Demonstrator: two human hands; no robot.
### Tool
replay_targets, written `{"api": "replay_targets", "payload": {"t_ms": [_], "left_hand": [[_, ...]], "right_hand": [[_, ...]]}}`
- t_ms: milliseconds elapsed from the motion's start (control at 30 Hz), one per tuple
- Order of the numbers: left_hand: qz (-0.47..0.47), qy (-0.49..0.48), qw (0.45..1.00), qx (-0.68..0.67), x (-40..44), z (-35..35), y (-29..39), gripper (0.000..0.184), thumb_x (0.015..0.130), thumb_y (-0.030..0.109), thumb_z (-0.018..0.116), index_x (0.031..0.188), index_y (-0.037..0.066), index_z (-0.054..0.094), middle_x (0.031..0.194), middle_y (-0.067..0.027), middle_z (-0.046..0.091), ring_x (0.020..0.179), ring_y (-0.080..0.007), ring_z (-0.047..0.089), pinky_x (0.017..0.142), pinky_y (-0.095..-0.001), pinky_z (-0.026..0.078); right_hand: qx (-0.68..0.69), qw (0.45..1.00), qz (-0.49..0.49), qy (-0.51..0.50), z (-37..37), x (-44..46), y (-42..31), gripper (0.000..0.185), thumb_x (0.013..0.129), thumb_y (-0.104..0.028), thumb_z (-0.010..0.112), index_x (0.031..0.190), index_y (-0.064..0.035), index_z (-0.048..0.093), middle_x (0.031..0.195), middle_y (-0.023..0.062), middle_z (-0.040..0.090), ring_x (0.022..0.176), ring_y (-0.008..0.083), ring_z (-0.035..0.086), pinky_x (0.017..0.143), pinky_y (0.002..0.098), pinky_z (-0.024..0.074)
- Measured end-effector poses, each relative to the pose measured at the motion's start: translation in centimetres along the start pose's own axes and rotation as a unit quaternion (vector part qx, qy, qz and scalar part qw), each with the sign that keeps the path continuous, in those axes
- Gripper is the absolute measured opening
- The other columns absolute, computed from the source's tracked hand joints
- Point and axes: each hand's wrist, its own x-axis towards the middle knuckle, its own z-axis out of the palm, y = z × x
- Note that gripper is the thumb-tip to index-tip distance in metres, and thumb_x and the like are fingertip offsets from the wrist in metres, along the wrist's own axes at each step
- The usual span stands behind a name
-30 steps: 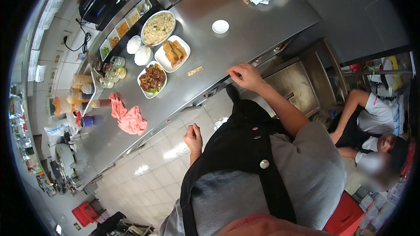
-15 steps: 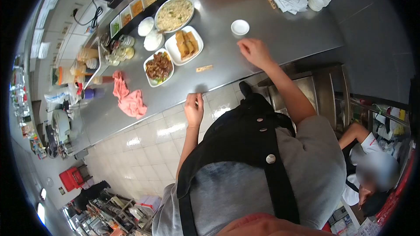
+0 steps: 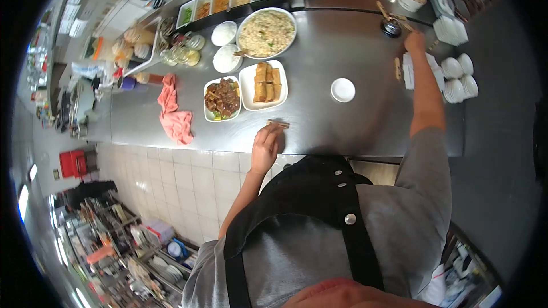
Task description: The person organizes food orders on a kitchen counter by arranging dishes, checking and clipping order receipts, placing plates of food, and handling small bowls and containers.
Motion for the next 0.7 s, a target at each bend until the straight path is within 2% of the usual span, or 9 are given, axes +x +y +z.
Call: {"api": "replay_targets", "payload": {"t_ms": [67, 167, 267, 333, 367, 433, 500, 633, 700], "left_hand": [[-0.023, 0.029, 0.999, 0.002, -0.9, -0.4, 0.1, 0.037, 0.071, -0.009, 0.057, 0.105, 0.005, 0.064, 0.117, -0.0115, 0.06, 0.109, -0.0329, 0.055, 0.095, -0.0407, 0.044], [-0.082, 0.085, 0.993, 0.011, -2.5, -0.7, -0.7, 0.027, 0.076, -0.009, 0.056, 0.098, 0.004, 0.067, 0.109, -0.0091, 0.064, 0.103, -0.0291, 0.058, 0.086, -0.0374, 0.048], [-0.105, 0.107, 0.989, 0.019, -3.3, -0.9, -1.4, 0.028, 0.072, -0.009, 0.056, 0.095, 0.004, 0.066, 0.107, -0.0093, 0.063, 0.102, -0.0302, 0.057, 0.086, -0.0384, 0.048], [-0.106, 0.116, 0.987, 0.021, -3.1, -1.3, -1.7, 0.027, 0.073, -0.008, 0.056, 0.095, 0.005, 0.066, 0.107, -0.0092, 0.064, 0.102, -0.0301, 0.058, 0.085, -0.0387, 0.048], [-0.11, 0.121, 0.986, 0.019, -2.9, -1.4, -2.0, 0.026, 0.074, -0.008, 0.056, 0.095, 0.005, 0.066, 0.107, -0.0095, 0.064, 0.101, -0.0301, 0.058, 0.085, -0.0387, 0.048], [-0.115, 0.133, 0.984, 0.016, -2.4, -1.6, -2.5, 0.025, 0.075, -0.007, 0.055, 0.095, 0.005, 0.066, 0.107, -0.0099, 0.064, 0.101, -0.0302, 0.058, 0.085, -0.0387, 0.048], [-0.121, 0.167, 0.978, 0.01, -1.8, -1.9, -3.3, 0.022, 0.078, -0.007, 0.054, 0.094, 0.004, 0.066, 0.105, -0.0104, 0.065, 0.098, -0.0305, 0.059, 0.086, -0.0385, 0.047], [-0.116, 0.199, 0.973, -0.014, -1.2, -2.4, -4.5, 0.019, 0.081, -0.006, 0.053, 0.092, 0.004, 0.065, 0.1, -0.0112, 0.067, 0.095, -0.0308, 0.06, 0.085, -0.0378, 0.048], [-0.112, 0.197, 0.974, -0.019, -1.3, -2.7, -4.6, 0.019, 0.081, -0.005, 0.053, 0.093, 0.004, 0.065, 0.099, -0.0113, 0.067, 0.094, -0.0307, 0.061, 0.084, -0.0379, 0.048]], "right_hand": [[0.055, 0.995, 0.062, -0.054, -1.4, 0.1, -0.4, 0.031, 0.09, -0.01, 0.044, 0.115, 0.0027, 0.059, 0.121, 0.0248, 0.057, 0.116, 0.0378, 0.054, 0.096, 0.0439, 0.0467], [0.029, 0.997, 0.067, -0.019, -3.6, -0.4, -1.9, 0.029, 0.089, -0.009, 0.048, 0.112, 0.0037, 0.06, 0.12, 0.0256, 0.058, 0.11, 0.0391, 0.058, 0.091, 0.044, 0.0502], [0.069, 0.994, 0.082, 0.006, -4.2, 0.4, -2.1, 0.027, 0.087, -0.01, 0.052, 0.107, 0.0048, 0.061, 0.113, 0.0254, 0.062, 0.101, 0.0382, 0.063, 0.088, 0.0432, 0.0523], [0.071, 0.992, 0.096, 0.034, -7.2, -0.3, -3.7, 0.026, 0.085, -0.014, 0.056, 0.103, 0.0041, 0.063, 0.102, 0.0216, 0.067, 0.09, 0.0347, 0.067, 0.082, 0.0431, 0.0533], [0.072, 0.993, 0.091, 0.037, -8.4, -0.7, -4.5, 0.026, 0.085, -0.014, 0.056, 0.103, 0.0041, 0.063, 0.102, 0.0216, 0.067, 0.09, 0.0347, 0.067, 0.082, 0.0431, 0.0533], [0.17, 0.977, -0.043, 0.118, -10.7, -1.7, -6.2, 0.026, 0.084, -0.019, 0.062, 0.098, 0.0018, 0.065, 0.095, 0.0181, 0.069, 0.086, 0.0284, 0.069, 0.075, 0.0392, 0.0533], [0.38, 0.917, -0.097, 0.072, -14.2, -5.4, -10.2, 0.027, 0.082, -0.023, 0.067, 0.096, 0.0002, 0.066, 0.086, 0.0125, 0.07, 0.078, 0.0216, 0.068, 0.068, 0.0332, 0.0513], [0.554, 0.816, -0.143, -0.084, -15.9, -12.2, -17.2, 0.023, 0.084, -0.022, 0.069, 0.095, -0.0024, 0.068, 0.076, 0.0052, 0.067, 0.066, 0.0101, 0.059, 0.061, 0.025, 0.0471], [0.55, 0.804, -0.178, -0.141, -16.2, -15.8, -19.4, 0.02, 0.085, -0.019, 0.069, 0.095, -0.0019, 0.067, 0.078, 0.0044, 0.067, 0.067, 0.0088, 0.058, 0.059, 0.025, 0.0465]]}}
